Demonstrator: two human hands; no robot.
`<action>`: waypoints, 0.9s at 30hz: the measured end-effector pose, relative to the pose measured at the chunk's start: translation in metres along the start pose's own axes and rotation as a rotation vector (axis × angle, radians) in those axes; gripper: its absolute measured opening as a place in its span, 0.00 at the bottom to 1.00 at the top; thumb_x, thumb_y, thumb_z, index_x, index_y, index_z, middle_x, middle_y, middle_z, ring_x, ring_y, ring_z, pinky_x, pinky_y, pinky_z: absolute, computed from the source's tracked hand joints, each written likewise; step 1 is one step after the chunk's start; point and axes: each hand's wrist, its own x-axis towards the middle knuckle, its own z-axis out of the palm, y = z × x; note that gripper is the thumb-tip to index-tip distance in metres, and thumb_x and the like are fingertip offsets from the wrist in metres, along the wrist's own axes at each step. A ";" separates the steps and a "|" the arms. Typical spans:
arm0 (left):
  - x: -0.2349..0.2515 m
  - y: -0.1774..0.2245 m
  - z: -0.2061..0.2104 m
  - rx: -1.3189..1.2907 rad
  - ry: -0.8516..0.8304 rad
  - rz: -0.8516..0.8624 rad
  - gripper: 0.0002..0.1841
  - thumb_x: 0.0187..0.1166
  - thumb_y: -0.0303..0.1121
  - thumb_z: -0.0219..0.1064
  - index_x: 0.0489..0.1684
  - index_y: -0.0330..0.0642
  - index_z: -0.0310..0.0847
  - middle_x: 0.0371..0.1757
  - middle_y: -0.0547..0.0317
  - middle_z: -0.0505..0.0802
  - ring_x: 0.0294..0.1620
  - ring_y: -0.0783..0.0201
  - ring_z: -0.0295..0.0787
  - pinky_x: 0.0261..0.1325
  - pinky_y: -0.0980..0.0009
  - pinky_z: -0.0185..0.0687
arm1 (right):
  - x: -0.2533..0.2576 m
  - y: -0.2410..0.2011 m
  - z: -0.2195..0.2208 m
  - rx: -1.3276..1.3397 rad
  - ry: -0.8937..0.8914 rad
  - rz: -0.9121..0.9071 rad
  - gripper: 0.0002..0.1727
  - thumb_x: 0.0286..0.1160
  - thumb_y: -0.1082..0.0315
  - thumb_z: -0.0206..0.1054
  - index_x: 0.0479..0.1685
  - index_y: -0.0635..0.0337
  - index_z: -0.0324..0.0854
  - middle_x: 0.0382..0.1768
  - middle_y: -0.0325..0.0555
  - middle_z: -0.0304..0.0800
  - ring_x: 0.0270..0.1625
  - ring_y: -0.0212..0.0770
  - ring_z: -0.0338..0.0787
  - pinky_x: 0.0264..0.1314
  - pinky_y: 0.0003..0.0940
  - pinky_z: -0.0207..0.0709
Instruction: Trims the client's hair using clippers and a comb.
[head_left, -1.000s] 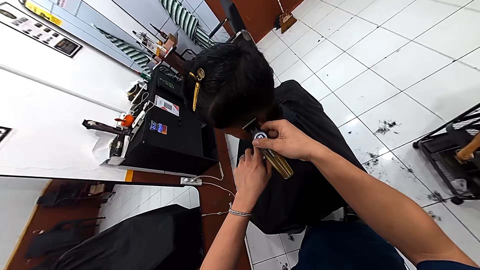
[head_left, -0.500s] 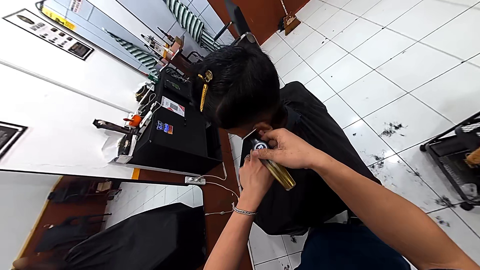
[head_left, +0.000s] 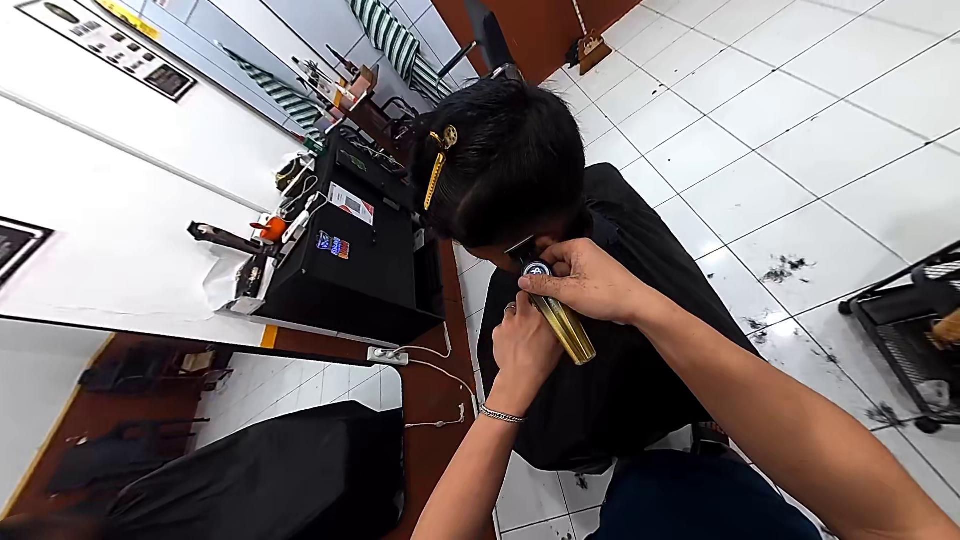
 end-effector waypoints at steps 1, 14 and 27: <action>0.000 0.000 -0.001 -0.001 -0.007 -0.003 0.23 0.76 0.45 0.68 0.55 0.32 0.87 0.55 0.35 0.91 0.48 0.38 0.93 0.38 0.43 0.84 | 0.001 0.000 0.000 -0.003 0.007 0.005 0.21 0.80 0.52 0.72 0.43 0.66 0.85 0.26 0.44 0.86 0.28 0.33 0.84 0.35 0.34 0.79; 0.000 -0.003 0.002 0.013 0.060 0.039 0.21 0.74 0.45 0.68 0.49 0.32 0.89 0.49 0.36 0.94 0.47 0.37 0.94 0.35 0.44 0.83 | -0.002 0.000 0.000 -0.092 -0.059 -0.064 0.21 0.80 0.52 0.72 0.49 0.65 0.84 0.29 0.44 0.83 0.30 0.36 0.82 0.39 0.38 0.78; 0.012 -0.026 -0.026 -0.062 0.227 0.214 0.45 0.76 0.47 0.67 0.98 0.62 0.47 0.50 0.41 0.87 0.38 0.46 0.86 0.28 0.52 0.76 | -0.050 -0.010 0.018 0.336 -0.234 -0.248 0.12 0.79 0.66 0.70 0.51 0.67 0.84 0.30 0.40 0.91 0.32 0.27 0.91 0.39 0.22 0.88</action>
